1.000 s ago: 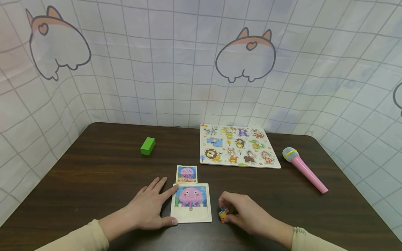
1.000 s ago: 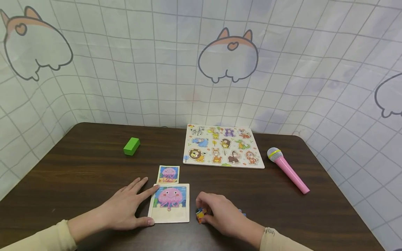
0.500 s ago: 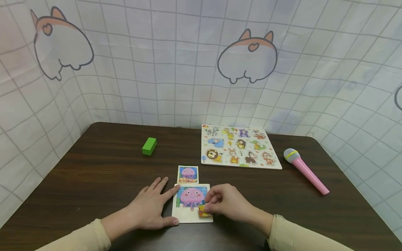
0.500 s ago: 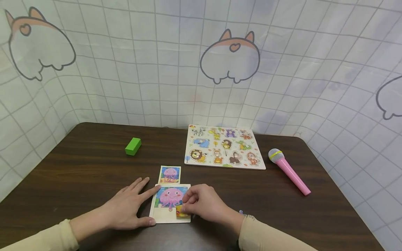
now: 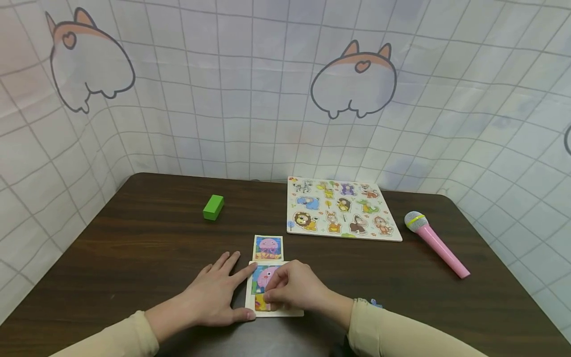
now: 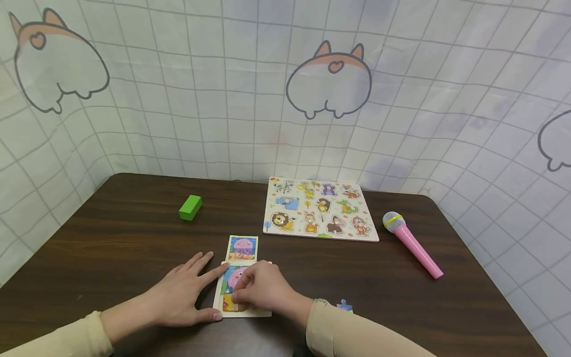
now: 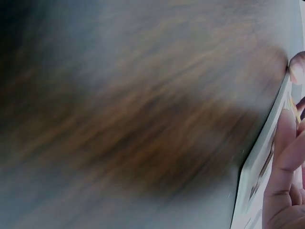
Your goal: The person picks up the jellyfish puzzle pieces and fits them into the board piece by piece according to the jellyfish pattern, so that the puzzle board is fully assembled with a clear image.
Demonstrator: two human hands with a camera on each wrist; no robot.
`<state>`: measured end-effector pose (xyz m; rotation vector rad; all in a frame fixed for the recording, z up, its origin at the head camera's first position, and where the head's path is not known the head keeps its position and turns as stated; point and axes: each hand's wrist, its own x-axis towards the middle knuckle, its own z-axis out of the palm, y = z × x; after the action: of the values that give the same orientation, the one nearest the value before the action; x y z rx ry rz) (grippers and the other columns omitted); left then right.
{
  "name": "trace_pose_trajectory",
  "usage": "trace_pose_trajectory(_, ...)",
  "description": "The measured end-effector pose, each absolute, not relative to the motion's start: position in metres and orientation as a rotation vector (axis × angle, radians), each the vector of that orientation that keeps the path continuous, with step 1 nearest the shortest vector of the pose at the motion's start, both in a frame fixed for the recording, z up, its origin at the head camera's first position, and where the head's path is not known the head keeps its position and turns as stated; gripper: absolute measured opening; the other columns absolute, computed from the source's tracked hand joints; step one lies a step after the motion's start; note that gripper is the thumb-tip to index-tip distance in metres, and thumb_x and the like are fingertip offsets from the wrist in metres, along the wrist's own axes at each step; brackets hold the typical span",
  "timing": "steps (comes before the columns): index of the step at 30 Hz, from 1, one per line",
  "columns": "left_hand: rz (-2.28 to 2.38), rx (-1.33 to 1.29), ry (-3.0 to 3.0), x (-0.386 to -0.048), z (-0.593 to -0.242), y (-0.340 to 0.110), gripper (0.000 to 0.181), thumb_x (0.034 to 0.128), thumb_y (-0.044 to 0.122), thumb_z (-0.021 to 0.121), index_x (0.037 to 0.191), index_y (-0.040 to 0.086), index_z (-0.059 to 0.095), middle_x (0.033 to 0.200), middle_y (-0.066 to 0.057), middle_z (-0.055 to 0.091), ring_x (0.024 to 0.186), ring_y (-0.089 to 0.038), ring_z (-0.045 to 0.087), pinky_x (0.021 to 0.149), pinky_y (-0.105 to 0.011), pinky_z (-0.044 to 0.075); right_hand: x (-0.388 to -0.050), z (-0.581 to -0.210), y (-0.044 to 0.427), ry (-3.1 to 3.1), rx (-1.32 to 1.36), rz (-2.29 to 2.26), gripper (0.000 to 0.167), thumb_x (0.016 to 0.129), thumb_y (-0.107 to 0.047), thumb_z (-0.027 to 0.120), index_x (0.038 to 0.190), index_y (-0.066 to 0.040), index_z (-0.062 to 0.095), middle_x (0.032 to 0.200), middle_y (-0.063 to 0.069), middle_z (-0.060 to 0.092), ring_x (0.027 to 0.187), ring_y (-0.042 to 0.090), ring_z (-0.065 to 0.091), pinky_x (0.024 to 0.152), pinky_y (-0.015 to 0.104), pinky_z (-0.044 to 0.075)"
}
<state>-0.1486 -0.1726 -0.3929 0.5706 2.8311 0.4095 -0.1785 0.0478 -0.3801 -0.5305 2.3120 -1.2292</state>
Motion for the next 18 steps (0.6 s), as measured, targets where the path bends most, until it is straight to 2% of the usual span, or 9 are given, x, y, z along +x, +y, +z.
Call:
trace_pose_trajectory(11, 0.4, 0.574, 2.824, -0.15, -0.393, -0.172, 0.096, 0.0812, 0.072, 0.069, 0.158, 0.022, 0.041, 0.163, -0.027, 0.03, 0.151, -0.05, 0.028, 0.109, -0.073, 0.034, -0.178, -0.383, 0.037, 2.34, -0.482, -1.219, 0.012, 0.084, -0.009, 0.083, 0.075, -0.006, 0.075, 0.062, 0.007, 0.073, 0.055, 0.009, 0.07, 0.045, 0.017, 0.038)
trace_pose_trajectory(18, 0.396, 0.568, 2.831, -0.149, -0.393, -0.172, 0.096, 0.0806, 0.072, 0.07, 0.157, 0.022, 0.041, 0.163, -0.026, 0.031, 0.151, -0.05, 0.028, 0.109, -0.072, 0.035, -0.177, -0.383, 0.033, 2.504, -0.648, -1.048, 0.018, 0.082, -0.012, 0.085, 0.069, -0.011, 0.073, 0.056, -0.003, 0.066, 0.052, 0.003, 0.059, 0.051, 0.019, 0.039)
